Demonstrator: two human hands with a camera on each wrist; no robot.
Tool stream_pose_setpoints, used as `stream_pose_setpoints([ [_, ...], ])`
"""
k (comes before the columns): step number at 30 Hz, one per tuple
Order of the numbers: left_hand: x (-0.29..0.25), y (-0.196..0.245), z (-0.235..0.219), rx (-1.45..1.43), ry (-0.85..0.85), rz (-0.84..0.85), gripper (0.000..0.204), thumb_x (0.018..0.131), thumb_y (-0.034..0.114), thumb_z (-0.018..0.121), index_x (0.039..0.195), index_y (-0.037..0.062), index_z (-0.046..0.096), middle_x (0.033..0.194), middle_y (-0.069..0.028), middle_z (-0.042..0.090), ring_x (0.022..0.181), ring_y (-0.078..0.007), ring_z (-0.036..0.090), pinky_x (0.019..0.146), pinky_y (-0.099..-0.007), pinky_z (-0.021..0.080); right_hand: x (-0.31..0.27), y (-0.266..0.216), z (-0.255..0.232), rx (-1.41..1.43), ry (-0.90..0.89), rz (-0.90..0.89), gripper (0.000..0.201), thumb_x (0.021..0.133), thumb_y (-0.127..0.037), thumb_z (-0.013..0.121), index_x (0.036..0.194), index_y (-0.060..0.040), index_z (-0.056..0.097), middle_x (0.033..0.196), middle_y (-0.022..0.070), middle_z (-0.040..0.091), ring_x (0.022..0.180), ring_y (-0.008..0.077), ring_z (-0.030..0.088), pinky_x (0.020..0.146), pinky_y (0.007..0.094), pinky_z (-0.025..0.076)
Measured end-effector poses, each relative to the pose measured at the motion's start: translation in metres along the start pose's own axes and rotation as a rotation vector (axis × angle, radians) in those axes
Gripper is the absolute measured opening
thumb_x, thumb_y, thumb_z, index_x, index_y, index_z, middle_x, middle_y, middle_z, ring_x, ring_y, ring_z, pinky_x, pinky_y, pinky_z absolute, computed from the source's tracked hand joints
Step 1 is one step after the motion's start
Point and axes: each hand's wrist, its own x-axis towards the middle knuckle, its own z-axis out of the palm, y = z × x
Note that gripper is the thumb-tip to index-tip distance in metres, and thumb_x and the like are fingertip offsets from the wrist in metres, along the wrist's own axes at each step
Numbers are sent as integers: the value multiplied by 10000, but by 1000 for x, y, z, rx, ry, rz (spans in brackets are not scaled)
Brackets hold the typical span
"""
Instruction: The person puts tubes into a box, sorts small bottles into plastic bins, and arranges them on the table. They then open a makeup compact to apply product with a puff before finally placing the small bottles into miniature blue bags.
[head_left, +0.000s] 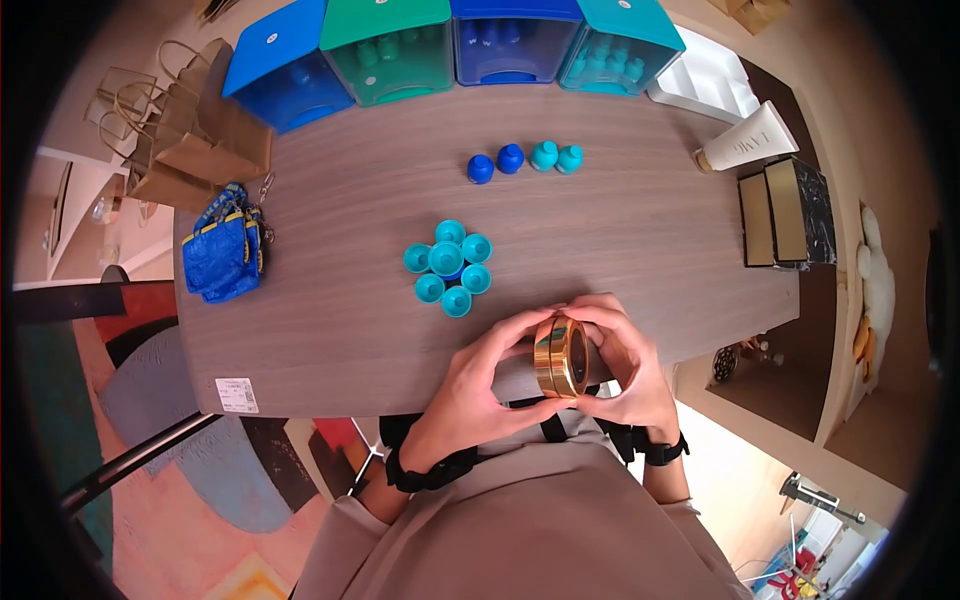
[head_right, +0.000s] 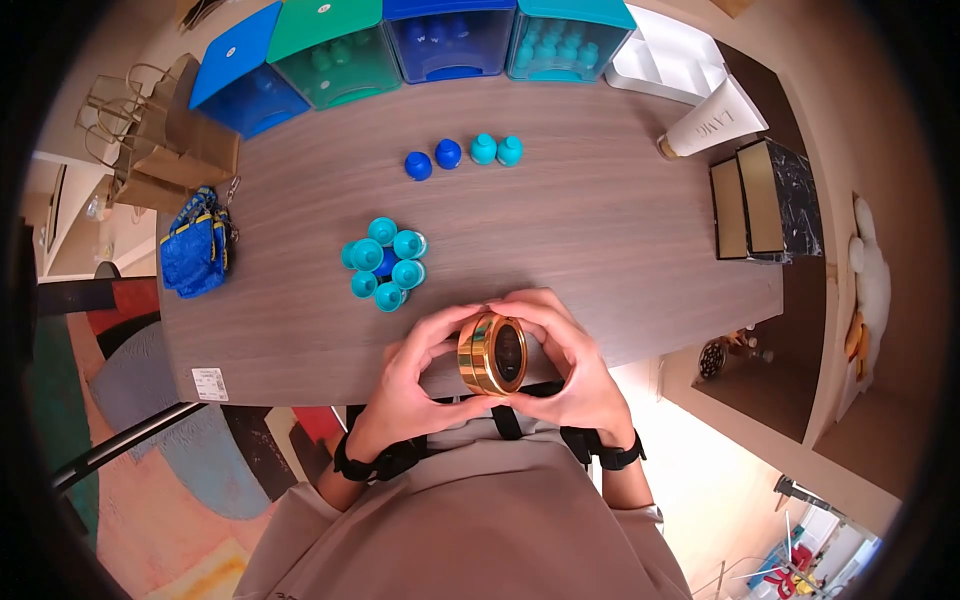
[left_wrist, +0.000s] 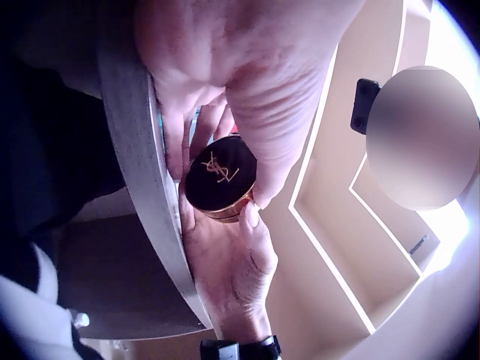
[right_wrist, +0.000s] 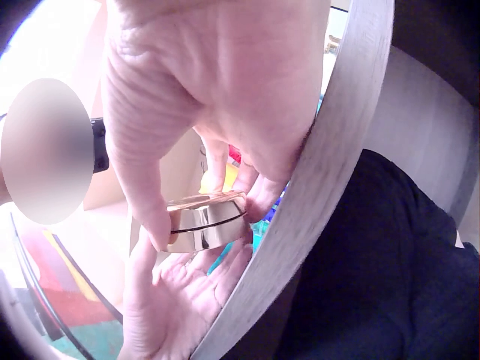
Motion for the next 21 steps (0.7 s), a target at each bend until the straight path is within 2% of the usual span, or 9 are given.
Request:
stream_pose_setpoints([
  [1,-1,-2,2,-10,56,17,905,805,106,982,1565,-11,506,1482,-199,665,1371,-299,671,1138,-458,591,1,0,1,-9,2,7,853,702,70,906,1500,-9,616,1516,140,527,1464,280,535,1285,438,401],
  [4,1,-1,12,64,128,37,908,806,130,980,1558,-9,489,1459,-216,665,1356,-320,680,1134,-462,587,0,2,-4,-123,-7,-34,851,695,81,889,1496,5,612,1509,144,530,1455,284,545,1273,441,410],
  [7,5,5,16,159,124,61,899,811,154,975,1553,-13,497,1467,-228,651,1315,-338,700,1087,-453,603,-2,13,-7,-19,55,-102,851,689,82,888,1490,18,608,1505,149,535,1440,290,562,1261,445,410],
  [8,8,6,18,137,123,67,860,824,175,964,1534,0,513,1465,-221,634,1268,-348,716,1044,-452,613,-2,12,-9,3,58,-106,876,688,47,938,1493,21,594,1497,148,543,1432,286,570,1246,443,424],
  [11,19,15,22,144,99,104,822,832,180,958,1512,17,526,1435,-195,634,1235,-353,723,1029,-452,619,-8,16,-16,72,99,-82,915,682,-35,1011,1490,11,584,1484,138,560,1432,273,567,1240,441,439],
  [12,20,17,23,166,81,89,810,835,205,963,1497,27,531,1432,-176,611,1232,-352,713,1013,-446,625,-10,17,-18,78,121,-51,987,660,-124,1067,1497,-1,560,1484,136,586,1423,262,582,1225,430,465],
  [17,24,9,22,50,41,62,957,766,165,1021,1561,18,508,1502,-184,557,1372,-315,625,1008,-420,639,-16,23,-24,217,192,-1,1074,639,-170,1091,1528,-17,509,1512,147,606,1405,258,614,1204,410,494],
  [19,23,3,19,13,44,83,900,837,203,976,1574,12,495,1519,-177,567,1310,-316,676,1014,-425,636,-15,20,-21,191,217,47,1073,649,-181,1091,1533,-16,504,1521,144,600,1411,255,606,1209,408,484],
  [21,22,0,16,3,30,82,916,840,189,972,1595,14,484,1552,-180,557,1338,-314,665,1018,-415,641,-13,17,-19,136,215,21,1061,657,-177,1086,1532,-17,508,1522,147,596,1419,258,596,1213,409,476],
])
